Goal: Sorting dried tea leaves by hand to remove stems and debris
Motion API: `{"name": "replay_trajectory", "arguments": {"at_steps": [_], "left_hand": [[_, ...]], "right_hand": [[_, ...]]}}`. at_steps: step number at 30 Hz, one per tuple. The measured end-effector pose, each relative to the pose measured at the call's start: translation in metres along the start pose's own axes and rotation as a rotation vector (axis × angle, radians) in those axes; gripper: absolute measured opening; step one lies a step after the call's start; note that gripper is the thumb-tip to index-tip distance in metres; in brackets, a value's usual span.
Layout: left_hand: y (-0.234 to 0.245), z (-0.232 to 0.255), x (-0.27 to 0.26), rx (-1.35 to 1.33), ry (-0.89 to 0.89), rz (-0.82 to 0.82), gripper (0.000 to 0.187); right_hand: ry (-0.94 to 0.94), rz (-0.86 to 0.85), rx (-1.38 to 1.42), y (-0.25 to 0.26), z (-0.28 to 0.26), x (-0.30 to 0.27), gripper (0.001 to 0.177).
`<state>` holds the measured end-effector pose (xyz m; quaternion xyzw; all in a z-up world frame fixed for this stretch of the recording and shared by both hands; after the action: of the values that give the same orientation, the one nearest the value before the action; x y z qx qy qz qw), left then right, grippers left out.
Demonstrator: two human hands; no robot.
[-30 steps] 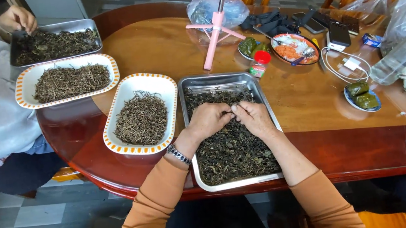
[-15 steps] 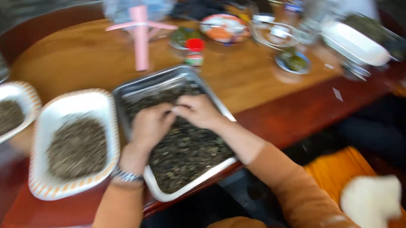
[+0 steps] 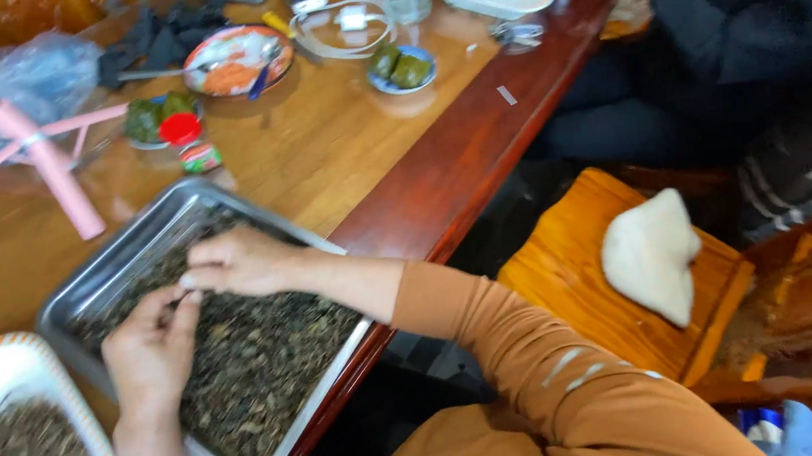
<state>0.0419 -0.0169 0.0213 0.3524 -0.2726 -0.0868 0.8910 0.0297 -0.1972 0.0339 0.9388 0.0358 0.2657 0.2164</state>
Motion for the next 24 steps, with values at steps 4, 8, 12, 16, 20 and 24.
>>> {"name": "replay_trajectory", "arguments": {"at_steps": [4,8,12,16,20,24], "left_hand": [[-0.003,-0.003,0.006,-0.107,0.119,0.063,0.015],[-0.009,-0.015,0.011,-0.363,0.183,0.074,0.013],[-0.012,-0.012,0.013,-0.407,0.242,0.093,0.009],[-0.014,-0.029,0.017,-0.408,0.297,0.127,0.009],[-0.013,-0.031,0.015,-0.425,0.298,0.171,0.01],[-0.004,-0.033,0.016,-0.473,0.366,0.25,0.017]], "right_hand": [[-0.129,0.121,0.459,-0.011,0.043,0.003,0.012],[-0.145,0.141,0.463,0.003,0.036,0.007,0.018],[-0.163,0.169,0.385,0.018,0.016,-0.002,0.008],[-0.102,0.194,0.317,0.016,0.038,0.006,0.006],[0.105,0.128,-0.032,0.015,0.029,-0.001,0.018],[0.074,-0.07,-0.191,0.004,0.008,-0.01,0.01]]}}
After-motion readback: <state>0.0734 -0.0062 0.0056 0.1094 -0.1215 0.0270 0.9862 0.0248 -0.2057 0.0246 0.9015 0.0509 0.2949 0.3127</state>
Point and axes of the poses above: each hand's wrist, its own x-axis towards the middle knuckle, its own y-axis out of the back of the hand, z = x × y, the point moved 5 cm from there along x, towards the middle knuckle, and after that the axes turned 8 degrees about y, right-handed, at the moved point
